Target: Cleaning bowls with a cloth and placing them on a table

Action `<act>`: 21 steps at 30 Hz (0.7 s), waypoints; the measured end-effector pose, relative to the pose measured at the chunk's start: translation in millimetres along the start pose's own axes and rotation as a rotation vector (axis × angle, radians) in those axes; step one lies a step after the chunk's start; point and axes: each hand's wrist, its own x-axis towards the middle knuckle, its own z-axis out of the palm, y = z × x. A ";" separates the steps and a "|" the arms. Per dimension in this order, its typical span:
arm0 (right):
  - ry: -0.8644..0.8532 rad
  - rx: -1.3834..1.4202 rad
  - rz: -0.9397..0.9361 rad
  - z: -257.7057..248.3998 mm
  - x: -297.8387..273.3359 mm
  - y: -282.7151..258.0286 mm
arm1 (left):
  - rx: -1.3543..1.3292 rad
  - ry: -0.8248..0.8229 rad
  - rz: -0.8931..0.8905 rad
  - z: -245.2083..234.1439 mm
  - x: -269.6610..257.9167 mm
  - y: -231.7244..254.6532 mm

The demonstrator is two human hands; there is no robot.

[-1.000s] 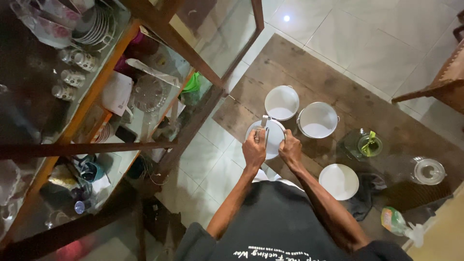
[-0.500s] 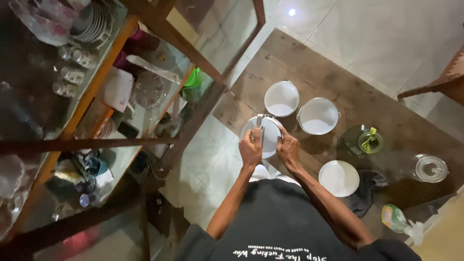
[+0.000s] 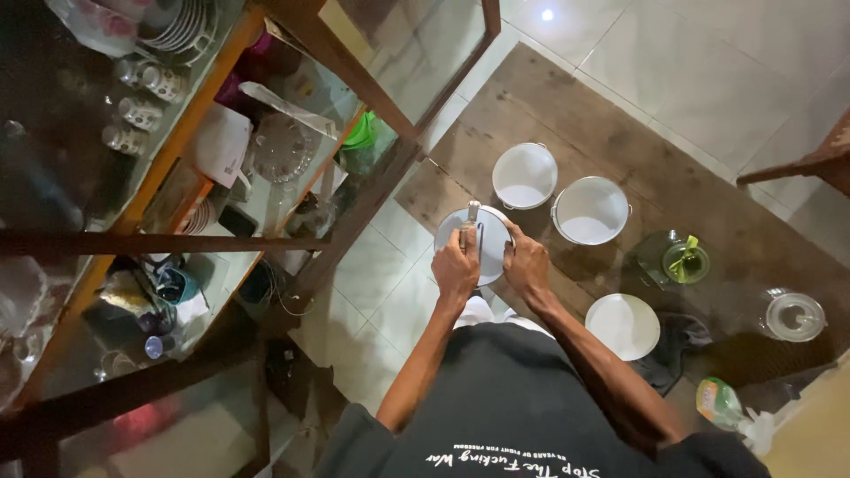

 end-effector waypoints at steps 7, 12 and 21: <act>-0.009 0.018 0.033 7.7 8.8 10.6 | -0.026 0.011 0.047 -3.3 11.6 -12.3; -0.079 -0.103 0.005 16.8 23.8 29.0 | -0.019 0.015 0.030 -6.5 13.2 -16.0; -0.050 -0.146 -0.015 -40.3 16.8 29.9 | -0.201 0.129 -0.008 0.1 28.3 -39.3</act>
